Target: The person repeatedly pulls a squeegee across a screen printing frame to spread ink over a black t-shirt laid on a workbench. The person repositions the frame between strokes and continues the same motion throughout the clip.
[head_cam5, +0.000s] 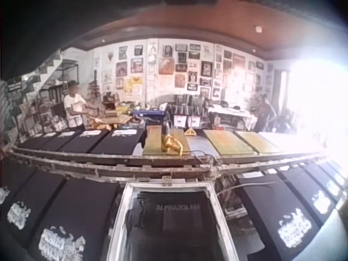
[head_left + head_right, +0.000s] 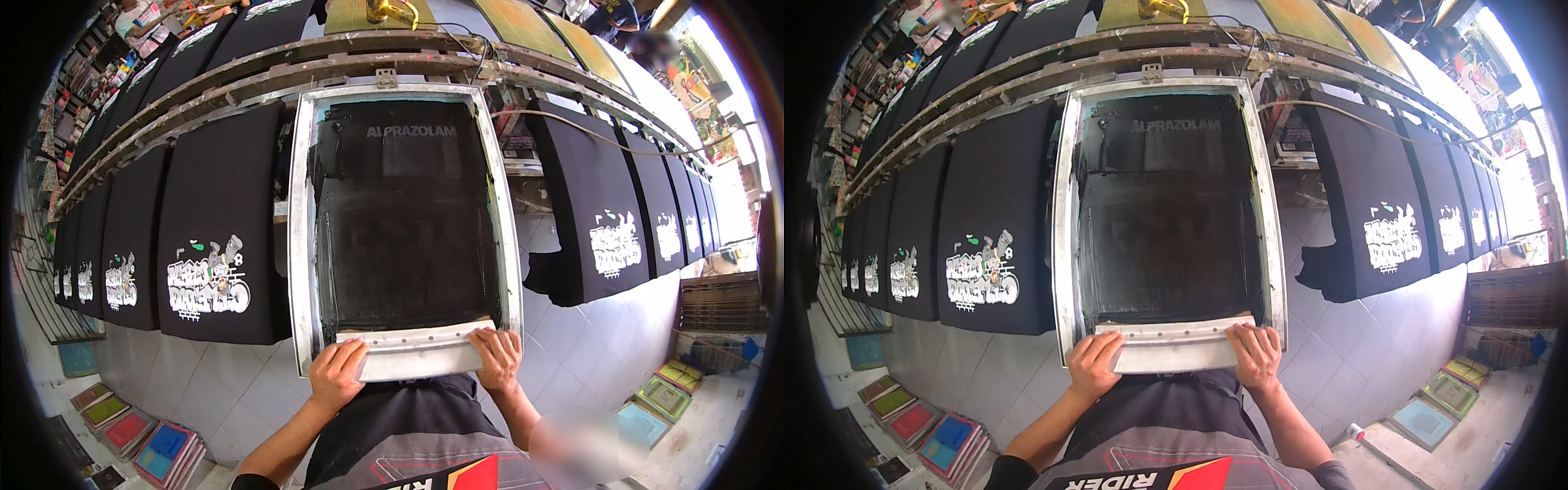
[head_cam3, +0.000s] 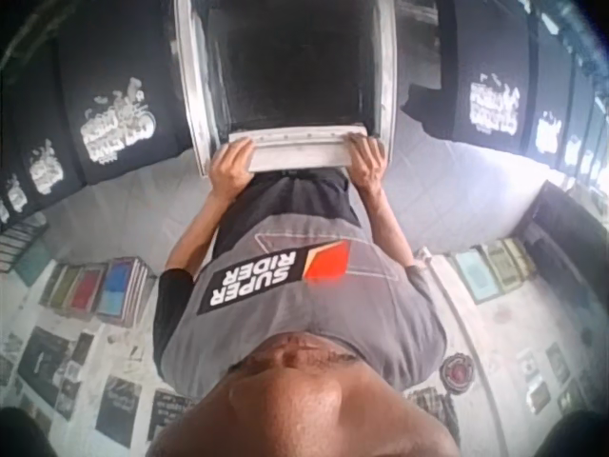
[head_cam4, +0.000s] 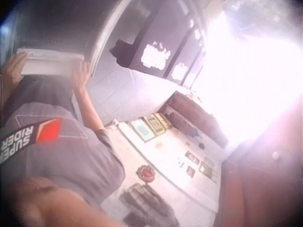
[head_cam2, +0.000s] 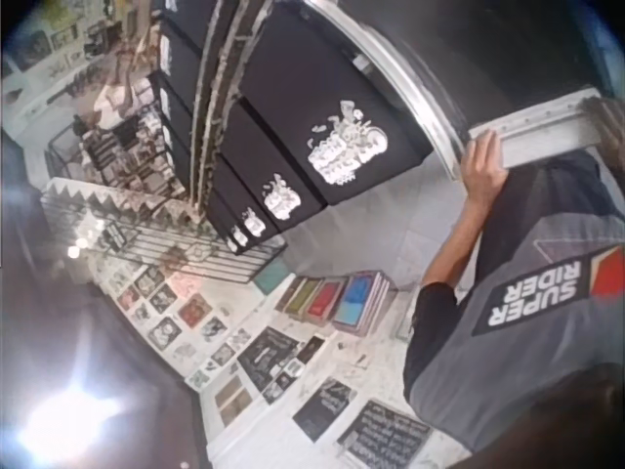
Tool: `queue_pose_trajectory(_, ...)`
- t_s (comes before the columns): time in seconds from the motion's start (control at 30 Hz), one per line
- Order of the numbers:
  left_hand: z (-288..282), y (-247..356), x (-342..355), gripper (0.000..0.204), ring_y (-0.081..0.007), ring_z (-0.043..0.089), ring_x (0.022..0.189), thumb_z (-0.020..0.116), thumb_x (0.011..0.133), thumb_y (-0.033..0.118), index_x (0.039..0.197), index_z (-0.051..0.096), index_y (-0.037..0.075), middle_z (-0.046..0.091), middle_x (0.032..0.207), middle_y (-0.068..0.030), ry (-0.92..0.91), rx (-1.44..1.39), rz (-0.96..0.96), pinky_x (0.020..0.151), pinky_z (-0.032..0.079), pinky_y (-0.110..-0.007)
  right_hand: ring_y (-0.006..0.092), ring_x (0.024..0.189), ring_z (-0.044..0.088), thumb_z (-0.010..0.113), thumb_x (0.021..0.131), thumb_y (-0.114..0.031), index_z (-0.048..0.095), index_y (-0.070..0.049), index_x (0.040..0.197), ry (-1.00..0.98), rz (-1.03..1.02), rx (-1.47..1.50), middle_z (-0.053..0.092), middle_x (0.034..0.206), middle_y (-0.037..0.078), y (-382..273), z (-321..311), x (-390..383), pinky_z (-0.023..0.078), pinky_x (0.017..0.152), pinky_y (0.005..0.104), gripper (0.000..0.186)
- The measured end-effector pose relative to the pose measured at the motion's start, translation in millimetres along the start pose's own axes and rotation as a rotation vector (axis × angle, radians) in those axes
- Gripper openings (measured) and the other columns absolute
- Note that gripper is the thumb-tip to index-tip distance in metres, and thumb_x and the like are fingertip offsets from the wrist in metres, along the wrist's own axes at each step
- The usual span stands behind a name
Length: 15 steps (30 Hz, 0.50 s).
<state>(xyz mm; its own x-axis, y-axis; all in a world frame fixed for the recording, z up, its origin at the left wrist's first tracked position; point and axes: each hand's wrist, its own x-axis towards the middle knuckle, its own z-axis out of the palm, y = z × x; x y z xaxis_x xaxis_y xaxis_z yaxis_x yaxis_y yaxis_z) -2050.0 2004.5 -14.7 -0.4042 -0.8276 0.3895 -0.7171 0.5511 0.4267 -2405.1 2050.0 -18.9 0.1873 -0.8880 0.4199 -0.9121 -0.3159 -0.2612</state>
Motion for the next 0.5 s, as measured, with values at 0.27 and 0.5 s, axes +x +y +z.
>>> queue_pose_trajectory(0.27,-31.9,12.5,5.7,0.052,-0.0248,0.073,0.102,0.077,0.068,-0.002,0.119,0.082,0.007,0.08,0.12,-0.004,-0.159,-0.046,-0.062,0.087,0.062,-0.036,0.0242,0.102,0.072,0.077,0.073,-0.004,0.082,-0.008,0.11,-0.158,0.023,-0.006,0.078,0.11,0.003,-17.0,-38.0,15.2,0.048,0.1,0.0466,0.037)
queue_pose_trajectory(0.5,8.6,-16.3,20.7,0.034,-0.0256,0.079,0.103,0.08,0.079,0.001,0.111,0.087,0.007,0.084,0.115,-0.0053,0.034,0.071,-0.017,0.089,0.064,-0.037,0.0277,0.108,0.074,0.071,0.074,-0.005,0.083,-0.003,0.115,-0.006,0.001,0.032,0.079,0.114,0.009,6.7,18.9,21.8,0.053,0.096,0.0451,0.043)
